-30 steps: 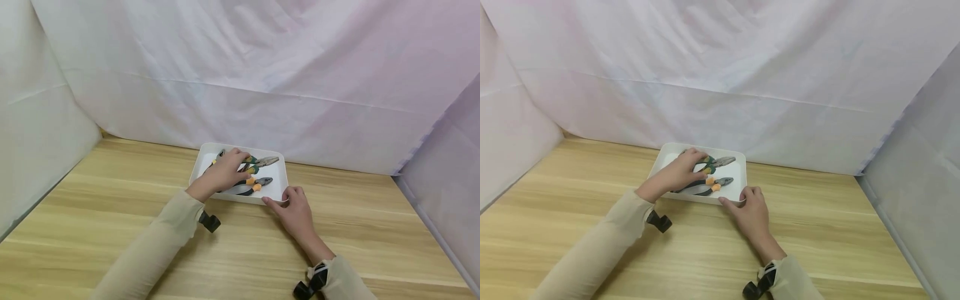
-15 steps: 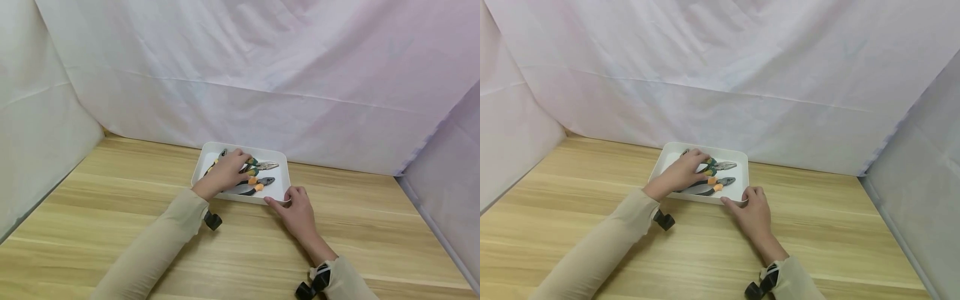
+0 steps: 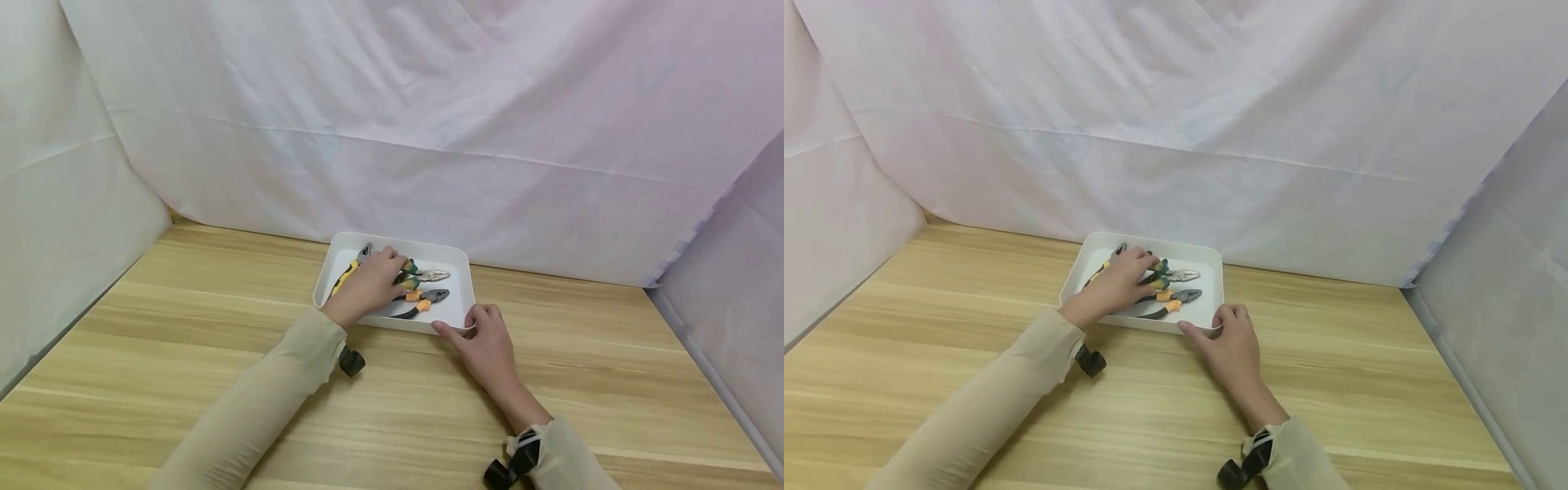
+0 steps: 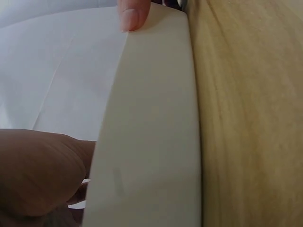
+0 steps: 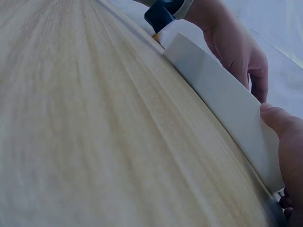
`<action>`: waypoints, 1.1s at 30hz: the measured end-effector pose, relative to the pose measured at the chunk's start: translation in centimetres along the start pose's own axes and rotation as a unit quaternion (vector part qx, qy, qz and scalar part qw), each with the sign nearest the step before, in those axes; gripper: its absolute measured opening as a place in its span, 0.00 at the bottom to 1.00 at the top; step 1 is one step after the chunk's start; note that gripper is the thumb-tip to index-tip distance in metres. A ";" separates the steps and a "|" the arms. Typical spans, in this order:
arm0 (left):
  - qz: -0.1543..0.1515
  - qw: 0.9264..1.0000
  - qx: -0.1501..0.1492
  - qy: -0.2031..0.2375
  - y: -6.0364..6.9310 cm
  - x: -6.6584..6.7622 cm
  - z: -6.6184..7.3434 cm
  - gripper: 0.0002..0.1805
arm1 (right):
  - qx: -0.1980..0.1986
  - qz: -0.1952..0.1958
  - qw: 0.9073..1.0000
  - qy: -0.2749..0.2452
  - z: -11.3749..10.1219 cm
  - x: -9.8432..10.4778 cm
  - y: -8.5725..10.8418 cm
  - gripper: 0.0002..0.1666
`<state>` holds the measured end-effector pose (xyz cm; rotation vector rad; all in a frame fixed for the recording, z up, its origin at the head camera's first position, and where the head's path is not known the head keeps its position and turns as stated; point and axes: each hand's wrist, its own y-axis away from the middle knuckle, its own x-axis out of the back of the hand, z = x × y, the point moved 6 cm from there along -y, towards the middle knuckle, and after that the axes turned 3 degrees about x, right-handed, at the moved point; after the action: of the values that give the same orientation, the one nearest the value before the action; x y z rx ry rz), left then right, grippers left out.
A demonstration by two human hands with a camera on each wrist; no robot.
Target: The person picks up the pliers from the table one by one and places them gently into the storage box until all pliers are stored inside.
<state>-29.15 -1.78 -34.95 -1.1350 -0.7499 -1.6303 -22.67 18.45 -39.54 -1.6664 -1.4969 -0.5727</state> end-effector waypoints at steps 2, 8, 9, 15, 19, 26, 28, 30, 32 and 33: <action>-0.004 1.000 0.003 -0.007 -0.1 -0.3 -0.1 0.29 | 0.001 0.004 1.000 -0.002 0.0 -0.1 0.0 0.34; -0.010 1.000 0.022 0.001 -0.4 -1.0 -0.3 0.29 | 0.000 0.002 1.000 -0.006 -0.1 -0.1 -0.1 0.35; -0.010 1.000 0.023 0.004 -0.4 -1.0 -0.3 0.29 | -0.001 0.001 1.000 -0.005 -0.1 -0.1 -0.1 0.35; -0.005 1.000 0.021 0.004 -0.5 -1.0 -0.1 0.29 | -0.003 -0.003 1.000 -0.004 0.0 0.0 -0.2 0.35; -0.010 1.000 0.022 0.007 -0.5 -1.2 -0.3 0.30 | -0.002 0.000 1.000 -0.005 0.0 0.0 -0.1 0.34; -0.013 0.999 0.029 -0.007 -0.6 -1.3 -0.4 0.30 | 0.001 0.002 1.000 -0.003 0.1 0.2 -0.2 0.34; -0.011 1.000 0.026 -0.009 -0.7 -1.2 -0.3 0.30 | 0.002 0.003 1.000 -0.001 0.1 0.3 -0.2 0.34; -0.010 1.000 0.023 -0.008 -0.7 -1.2 -0.2 0.30 | 0.002 0.005 1.000 0.001 0.2 0.3 -0.2 0.34; -0.008 1.000 0.019 -0.008 -0.7 -1.2 -0.2 0.30 | 0.000 0.004 1.000 0.002 0.2 0.3 -0.2 0.34; -0.008 1.000 0.019 -0.009 -0.7 -1.2 -0.2 0.30 | -0.001 0.003 1.000 0.002 0.2 0.3 -0.1 0.34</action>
<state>-29.75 -1.23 -36.12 -1.1203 -0.7996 -1.6155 -22.76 18.79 -39.37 -1.6715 -1.4881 -0.5739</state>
